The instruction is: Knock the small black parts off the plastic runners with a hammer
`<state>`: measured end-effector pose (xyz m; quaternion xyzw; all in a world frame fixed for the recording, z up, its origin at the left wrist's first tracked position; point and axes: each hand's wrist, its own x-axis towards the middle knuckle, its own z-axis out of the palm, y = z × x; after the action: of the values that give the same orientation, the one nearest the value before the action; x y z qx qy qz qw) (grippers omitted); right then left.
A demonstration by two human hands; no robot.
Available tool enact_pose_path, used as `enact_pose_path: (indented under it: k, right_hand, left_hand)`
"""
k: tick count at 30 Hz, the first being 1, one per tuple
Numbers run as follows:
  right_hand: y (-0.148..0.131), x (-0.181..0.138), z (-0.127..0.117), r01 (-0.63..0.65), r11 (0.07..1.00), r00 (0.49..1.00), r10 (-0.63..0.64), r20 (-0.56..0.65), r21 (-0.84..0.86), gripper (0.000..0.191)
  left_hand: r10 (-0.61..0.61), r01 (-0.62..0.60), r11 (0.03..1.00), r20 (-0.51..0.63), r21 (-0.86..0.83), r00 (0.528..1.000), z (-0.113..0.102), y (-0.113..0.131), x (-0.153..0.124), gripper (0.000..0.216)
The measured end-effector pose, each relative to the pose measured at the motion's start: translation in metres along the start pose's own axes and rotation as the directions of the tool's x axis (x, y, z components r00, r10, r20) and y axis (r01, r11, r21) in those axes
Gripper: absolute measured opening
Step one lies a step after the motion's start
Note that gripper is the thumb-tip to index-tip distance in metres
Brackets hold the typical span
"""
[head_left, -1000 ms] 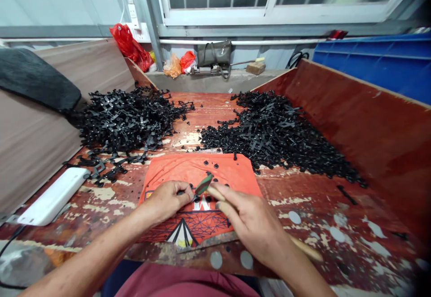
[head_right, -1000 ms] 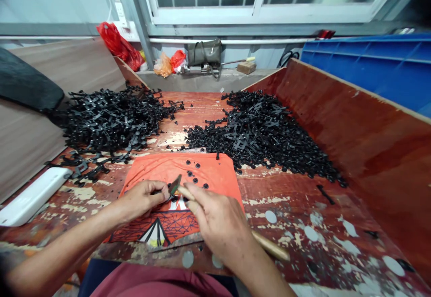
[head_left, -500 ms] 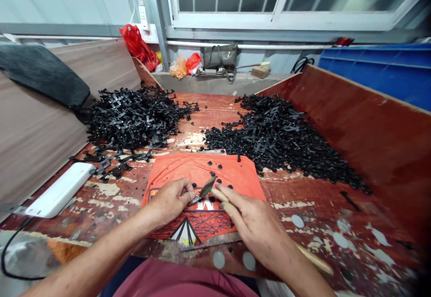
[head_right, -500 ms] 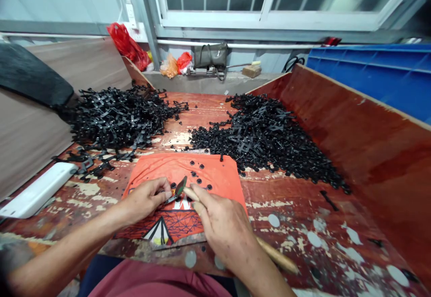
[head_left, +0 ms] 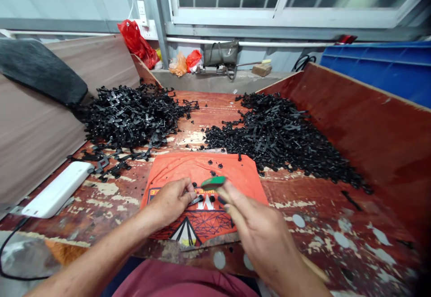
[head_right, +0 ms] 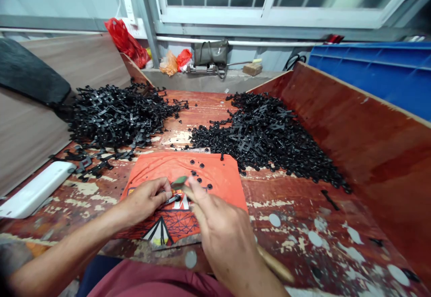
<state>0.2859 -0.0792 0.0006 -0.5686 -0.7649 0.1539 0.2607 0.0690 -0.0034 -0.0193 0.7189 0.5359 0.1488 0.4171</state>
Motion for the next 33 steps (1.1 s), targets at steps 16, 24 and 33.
enact_pose_path:
  k: [16,24,33]
  right_hand:
    - [-0.001,-0.006,0.026,-0.024,0.999,0.993,0.029,0.112,-0.048,0.048]
    - [0.005,-0.007,0.004,-0.113,0.981,0.992,0.103,0.069,0.159,0.043]
    - [0.016,-0.006,-0.020,-0.219,0.940,0.972,0.232,-0.021,0.263,0.027]
  left_hand:
    - [-0.158,0.163,0.986,-0.150,0.026,0.976,-0.017,-0.009,-0.027,0.044]
    - [-0.041,-0.013,0.928,-0.137,-0.373,0.990,-0.007,0.002,-0.033,0.019]
    - [-0.105,0.066,0.877,-0.056,-0.476,0.993,-0.017,0.021,-0.030,0.039]
